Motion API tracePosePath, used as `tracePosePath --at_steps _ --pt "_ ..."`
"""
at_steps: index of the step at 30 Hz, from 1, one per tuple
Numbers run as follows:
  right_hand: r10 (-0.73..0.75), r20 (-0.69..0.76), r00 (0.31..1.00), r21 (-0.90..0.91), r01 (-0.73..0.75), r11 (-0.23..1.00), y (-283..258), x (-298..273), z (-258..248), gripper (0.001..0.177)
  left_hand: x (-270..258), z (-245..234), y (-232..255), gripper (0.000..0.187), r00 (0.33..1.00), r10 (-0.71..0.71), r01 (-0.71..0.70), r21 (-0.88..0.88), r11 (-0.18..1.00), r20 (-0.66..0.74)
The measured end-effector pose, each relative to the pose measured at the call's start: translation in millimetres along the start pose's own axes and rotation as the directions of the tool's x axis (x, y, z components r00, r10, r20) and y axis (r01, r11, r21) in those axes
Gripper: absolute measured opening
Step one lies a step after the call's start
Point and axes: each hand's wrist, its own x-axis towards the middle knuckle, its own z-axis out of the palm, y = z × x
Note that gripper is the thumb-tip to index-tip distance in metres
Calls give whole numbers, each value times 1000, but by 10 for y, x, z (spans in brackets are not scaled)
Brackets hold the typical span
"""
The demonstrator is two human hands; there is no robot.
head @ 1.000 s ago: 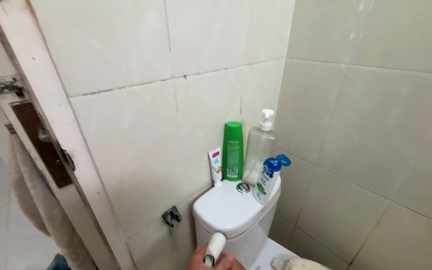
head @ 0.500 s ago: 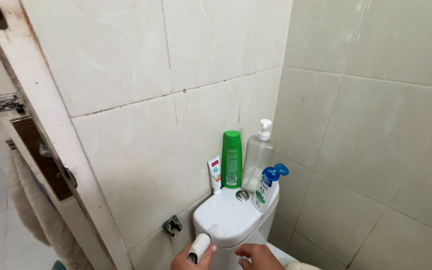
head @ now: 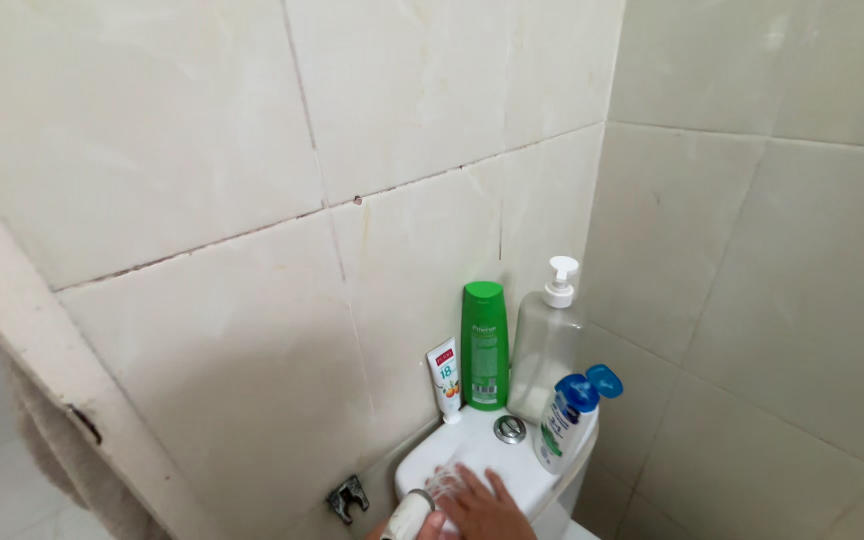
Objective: The person pours pink liquid into a small plastic container, then uses a toilet brush to scrub the toilet bowl, seat, and tank. They rinse the brush with a handheld bidet sprayer and wipe the tank lid with their hand.
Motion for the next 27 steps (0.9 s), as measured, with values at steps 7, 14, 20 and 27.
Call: tracePosePath --at_steps 7,14,20,27 --pt "-64 -114 991 5 65 998 -53 143 -559 77 53 121 -226 49 999 14 -12 -51 999 48" --pt "192 -140 971 13 -192 981 -58 249 -407 79 204 256 -290 51 995 59 -51 -99 994 75" --pt "-62 -118 991 217 87 972 246 316 -94 56 334 410 -375 53 989 105 -88 -154 984 109" --pt "266 -452 851 411 -67 909 325 -57 -304 32 395 428 -290 55 985 139 -119 -181 976 102"
